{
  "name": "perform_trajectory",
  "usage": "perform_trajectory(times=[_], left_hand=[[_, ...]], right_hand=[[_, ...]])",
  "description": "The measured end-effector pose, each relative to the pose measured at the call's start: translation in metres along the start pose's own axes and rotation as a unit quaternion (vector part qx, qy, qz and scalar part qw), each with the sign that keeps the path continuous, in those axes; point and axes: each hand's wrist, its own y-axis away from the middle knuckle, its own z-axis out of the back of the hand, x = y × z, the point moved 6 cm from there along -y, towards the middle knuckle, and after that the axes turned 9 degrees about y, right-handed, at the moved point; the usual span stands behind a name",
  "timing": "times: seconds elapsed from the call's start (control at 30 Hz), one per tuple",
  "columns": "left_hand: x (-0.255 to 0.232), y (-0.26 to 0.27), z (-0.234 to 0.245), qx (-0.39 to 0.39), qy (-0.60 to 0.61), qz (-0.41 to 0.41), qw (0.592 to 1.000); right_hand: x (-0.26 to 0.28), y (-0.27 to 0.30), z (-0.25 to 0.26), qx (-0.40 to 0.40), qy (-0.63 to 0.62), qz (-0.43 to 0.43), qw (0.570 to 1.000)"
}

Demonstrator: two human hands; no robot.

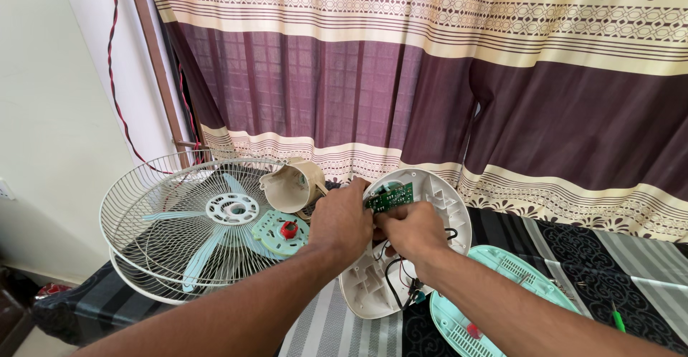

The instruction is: The person uses a screwdriver to loosen and remove screws from a circuit board inside the disassembled base of an electric fan. They detach wires from the board, set the board aside, and then reattach the wires and reposition the board within the base housing.

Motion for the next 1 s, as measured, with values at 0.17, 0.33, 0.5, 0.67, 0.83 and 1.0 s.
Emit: perform_trajectory(times=[0.17,0.33,0.5,0.67,0.83,1.0], left_hand=[[-0.0001,0.0003,0.0008,-0.007,-0.005,-0.004,1.0],[0.0015,-0.0007,0.0,-0.01,-0.007,-0.011,1.0],[0.003,-0.0016,-0.0007,-0.013,-0.006,-0.016,1.0],[0.0038,-0.002,-0.0014,-0.016,-0.008,-0.017,1.0],[0.0042,-0.0019,-0.0015,-0.016,-0.008,-0.021,1.0],[0.0052,-0.003,-0.0022,-0.007,-0.007,-0.014,1.0]], right_hand=[[-0.0003,0.0038,0.0028,-0.055,0.028,-0.003,0.998],[-0.0031,0.005,0.0004,-0.051,0.012,-0.004,0.999],[-0.0066,0.0048,-0.0043,-0.008,0.014,-0.004,1.0],[-0.0044,0.0037,-0.0039,-0.011,0.01,-0.005,1.0],[-0.0028,0.0059,-0.001,-0.034,0.006,0.0,0.999],[-0.0029,0.0056,-0.0011,-0.023,-0.001,-0.007,1.0]])
